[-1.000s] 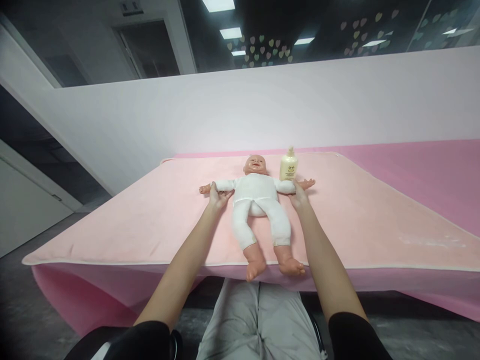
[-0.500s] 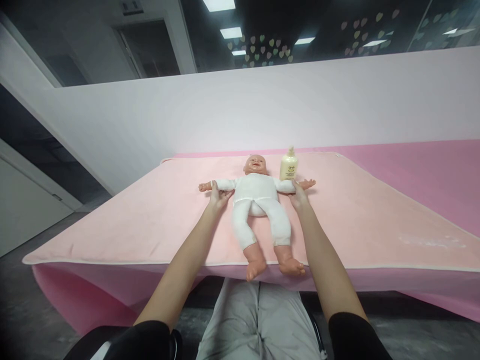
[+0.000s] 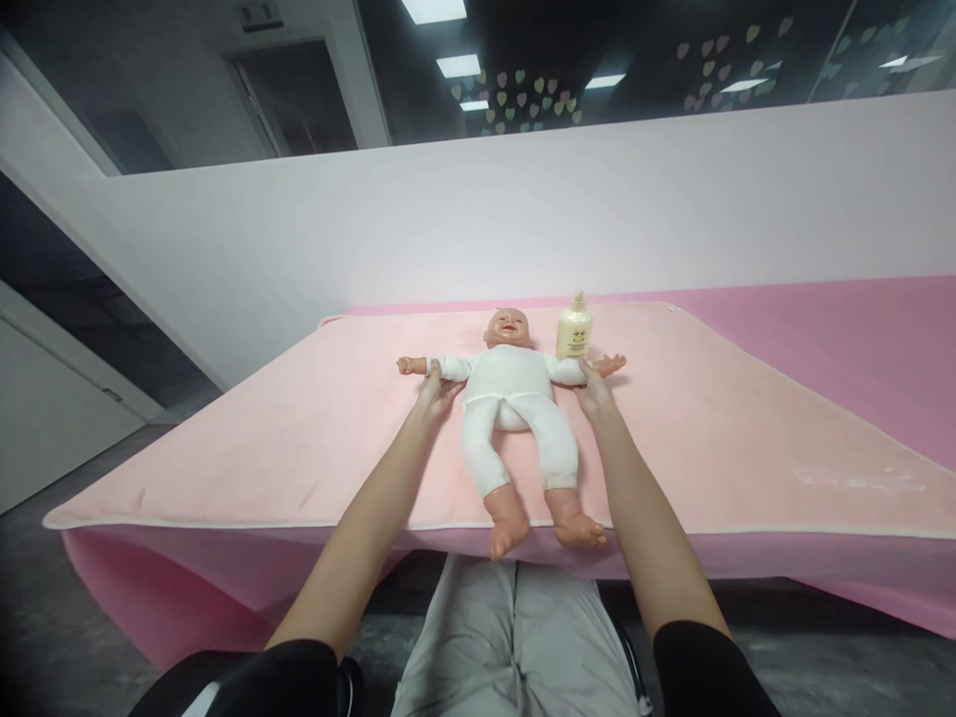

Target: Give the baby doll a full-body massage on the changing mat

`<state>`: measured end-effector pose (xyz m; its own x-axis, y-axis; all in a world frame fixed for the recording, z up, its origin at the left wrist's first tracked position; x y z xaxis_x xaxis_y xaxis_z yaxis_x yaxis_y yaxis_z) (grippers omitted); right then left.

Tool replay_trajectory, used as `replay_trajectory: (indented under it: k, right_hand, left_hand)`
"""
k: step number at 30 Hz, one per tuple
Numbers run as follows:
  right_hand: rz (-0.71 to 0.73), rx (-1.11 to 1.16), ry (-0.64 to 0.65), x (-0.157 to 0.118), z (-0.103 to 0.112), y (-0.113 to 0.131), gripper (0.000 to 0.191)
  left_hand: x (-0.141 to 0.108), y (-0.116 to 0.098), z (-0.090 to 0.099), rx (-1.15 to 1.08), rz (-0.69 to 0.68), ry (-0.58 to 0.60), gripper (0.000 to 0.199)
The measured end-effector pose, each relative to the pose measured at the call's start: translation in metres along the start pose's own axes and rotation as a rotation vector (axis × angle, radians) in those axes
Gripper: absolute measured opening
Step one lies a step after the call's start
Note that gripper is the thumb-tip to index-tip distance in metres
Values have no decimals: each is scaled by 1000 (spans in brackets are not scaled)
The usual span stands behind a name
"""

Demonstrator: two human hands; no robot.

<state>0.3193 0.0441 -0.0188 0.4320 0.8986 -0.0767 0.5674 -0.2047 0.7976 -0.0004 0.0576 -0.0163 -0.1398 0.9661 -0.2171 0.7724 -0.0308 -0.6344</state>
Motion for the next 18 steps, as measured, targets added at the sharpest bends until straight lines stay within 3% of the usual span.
replay_trajectory:
  k: [4, 18]
  right_hand:
    - [-8, 9, 7, -3, -1, 1, 80]
    - [-25, 33, -3, -1, -1, -1, 72]
  left_hand:
    - [-3, -3, 0, 38, -80, -9, 33]
    - [-7, -4, -3, 51, -80, 12, 41]
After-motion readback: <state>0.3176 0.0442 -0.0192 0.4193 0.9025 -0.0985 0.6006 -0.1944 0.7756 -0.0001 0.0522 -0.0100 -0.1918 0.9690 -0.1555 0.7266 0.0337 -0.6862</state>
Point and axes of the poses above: each hand's wrist, its own x-axis towards the middle knuckle, its own z-axis out of the back of the hand, y = z × x, the point moved 6 cm from there along x, towards the middle knuckle, and after that the axes turned 3 degrees about -x, right-handed, at the moved point
